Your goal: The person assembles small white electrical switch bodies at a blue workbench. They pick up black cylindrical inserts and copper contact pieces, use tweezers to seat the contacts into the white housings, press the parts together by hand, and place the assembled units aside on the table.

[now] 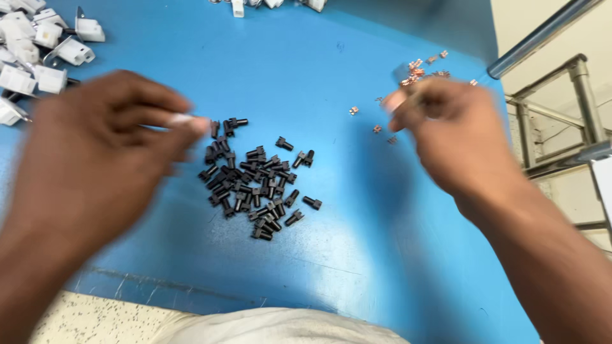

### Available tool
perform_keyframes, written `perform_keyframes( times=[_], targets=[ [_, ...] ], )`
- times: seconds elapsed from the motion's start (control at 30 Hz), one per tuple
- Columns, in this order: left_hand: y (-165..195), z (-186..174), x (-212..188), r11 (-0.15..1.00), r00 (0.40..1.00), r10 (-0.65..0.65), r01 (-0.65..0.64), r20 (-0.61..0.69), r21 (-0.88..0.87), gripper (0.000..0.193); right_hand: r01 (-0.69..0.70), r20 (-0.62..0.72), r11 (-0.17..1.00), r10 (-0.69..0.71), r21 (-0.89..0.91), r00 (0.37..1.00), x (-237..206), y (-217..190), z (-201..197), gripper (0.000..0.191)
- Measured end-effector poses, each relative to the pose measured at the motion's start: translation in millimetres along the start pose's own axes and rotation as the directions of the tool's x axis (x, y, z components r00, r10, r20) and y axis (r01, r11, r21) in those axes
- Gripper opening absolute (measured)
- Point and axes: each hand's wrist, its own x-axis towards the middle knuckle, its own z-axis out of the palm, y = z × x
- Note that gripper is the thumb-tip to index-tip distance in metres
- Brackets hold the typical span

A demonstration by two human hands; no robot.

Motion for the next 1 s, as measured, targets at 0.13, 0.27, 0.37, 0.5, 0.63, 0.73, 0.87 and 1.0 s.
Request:
perform_keyframes(
  times=[0.13, 0.27, 0.37, 0.5, 0.63, 0.73, 0.87, 1.0],
  targets=[
    [-35.5, -24.1, 21.0, 0.863, 0.996, -0.074, 0.088, -0.048, 0.498, 0.027, 0.235, 0.091, 0.879, -0.217, -0.415, 0.972, 31.5, 14.5, 32.0, 0.028],
    [-52.3, -25.8, 35.7, 0.708, 0.998, 0.058, -0.045, 0.005, 0.705, 0.026, 0.152, 0.086, 0.834, -0.125, -0.531, 0.988, 29.7, 6.5, 44.5, 0.019],
    [-51.0, -22.3, 37.3, 0.653, 0.977, 0.209, -0.103, -0.048, 0.751, 0.034, 0.202, 0.078, 0.836, -0.189, -0.510, 0.979, 11.2, 7.3, 39.2, 0.016],
    [-21.5, 1.5, 29.2, 0.814, 0.971, 0.227, -0.150, -0.071, 0.561, 0.026, 0.047, 0.059, 0.898, -0.023, -0.438, 0.998, -11.3, 13.5, 27.9, 0.020],
    [23.0, 56.0, 18.2, 0.915, 0.951, 0.181, -0.257, 0.252, 0.312, 0.026, -0.213, 0.007, 0.837, 0.251, -0.504, 0.968, -14.4, 3.0, 21.0, 0.023],
    [41.8, 78.5, 20.6, 0.848, 0.883, 0.361, -0.444, 0.300, 0.288, 0.030, -0.112, 0.060, 0.891, 0.153, -0.440, 0.986, -9.4, -8.6, 24.2, 0.025],
    [50.0, 77.9, 21.8, 0.824, 0.849, 0.317, -0.467, 0.423, 0.320, 0.028, 0.031, 0.060, 0.877, -0.003, -0.479, 0.998, -7.6, -8.2, 33.9, 0.023],
    [52.5, 76.8, 23.6, 0.819, 0.839, 0.311, -0.475, 0.445, 0.322, 0.028, -0.003, 0.051, 0.892, 0.029, -0.453, 0.998, -9.1, 1.1, 37.4, 0.018]
  ],
)
